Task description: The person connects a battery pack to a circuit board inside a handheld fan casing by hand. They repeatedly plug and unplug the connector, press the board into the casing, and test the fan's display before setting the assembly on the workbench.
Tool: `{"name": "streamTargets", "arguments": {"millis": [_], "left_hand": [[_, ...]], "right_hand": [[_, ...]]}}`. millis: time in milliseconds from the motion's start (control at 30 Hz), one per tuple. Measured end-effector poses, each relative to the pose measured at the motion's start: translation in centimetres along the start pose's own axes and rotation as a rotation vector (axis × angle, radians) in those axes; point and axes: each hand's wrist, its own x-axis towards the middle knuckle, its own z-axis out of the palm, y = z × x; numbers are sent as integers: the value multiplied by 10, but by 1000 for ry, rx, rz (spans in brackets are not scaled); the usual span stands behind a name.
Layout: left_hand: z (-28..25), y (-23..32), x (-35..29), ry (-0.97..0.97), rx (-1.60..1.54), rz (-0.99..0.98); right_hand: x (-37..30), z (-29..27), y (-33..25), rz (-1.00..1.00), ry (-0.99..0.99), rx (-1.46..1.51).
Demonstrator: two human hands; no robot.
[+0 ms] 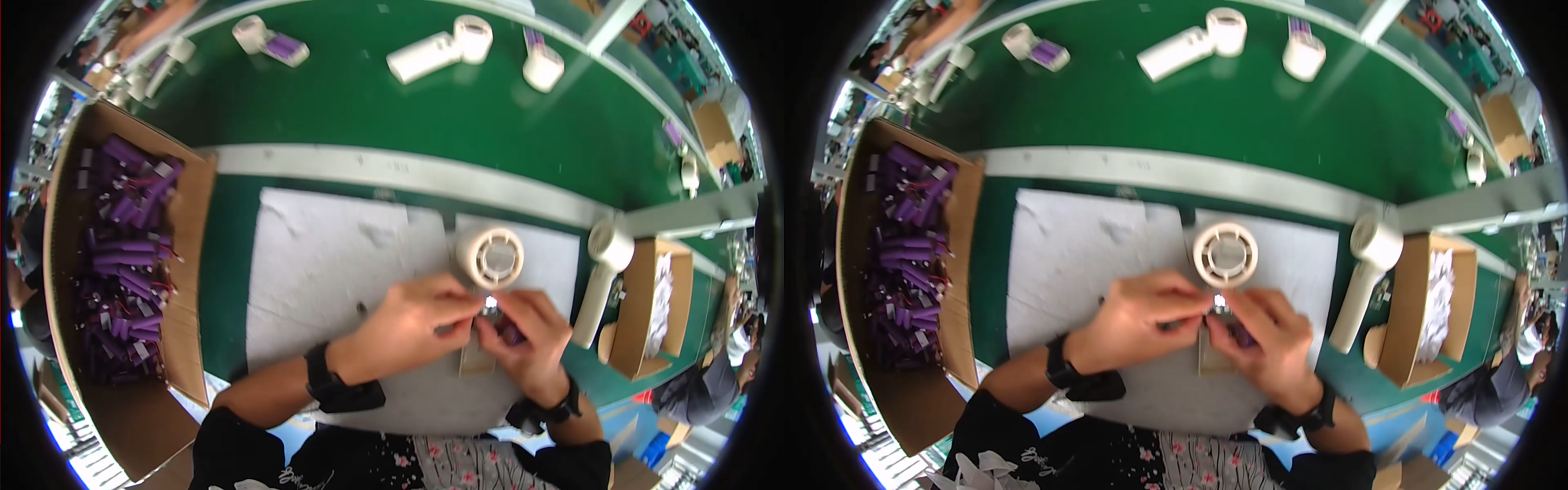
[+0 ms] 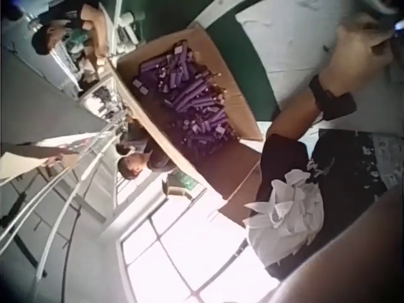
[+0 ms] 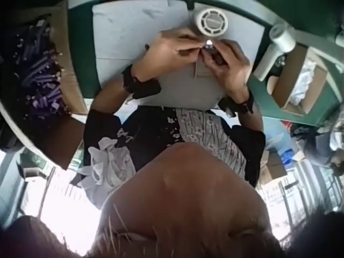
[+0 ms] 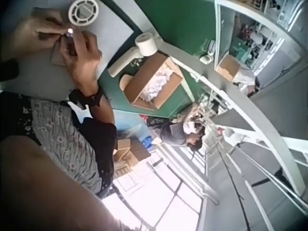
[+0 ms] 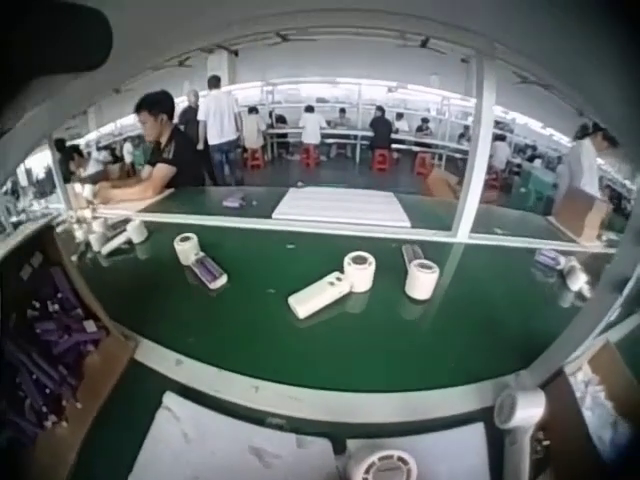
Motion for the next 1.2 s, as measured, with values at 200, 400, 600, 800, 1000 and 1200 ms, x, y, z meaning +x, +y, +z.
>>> {"name": "streamTargets", "arguments": {"millis": [200,400,600,800,1000,1200], "left_hand": [[3,1,-7,20,-53,-1],[4,-3,-4,35,-47,11],[6,-5,1,20,-46,38],[2,-2,-1,-11,-29,15],[2,-1,3,-31,8,3],[2,-3,0,-22,37,23]], "right_hand": [[-4,2,-6,-19,36,-13],[4,1,-6,-64,47,-31],[4,2,-2,-72,97,-19],[1,7,-2,-81,103,-23],[3,6,0,-75,120,-2],[3,6,-3,-68,98,21]]}}
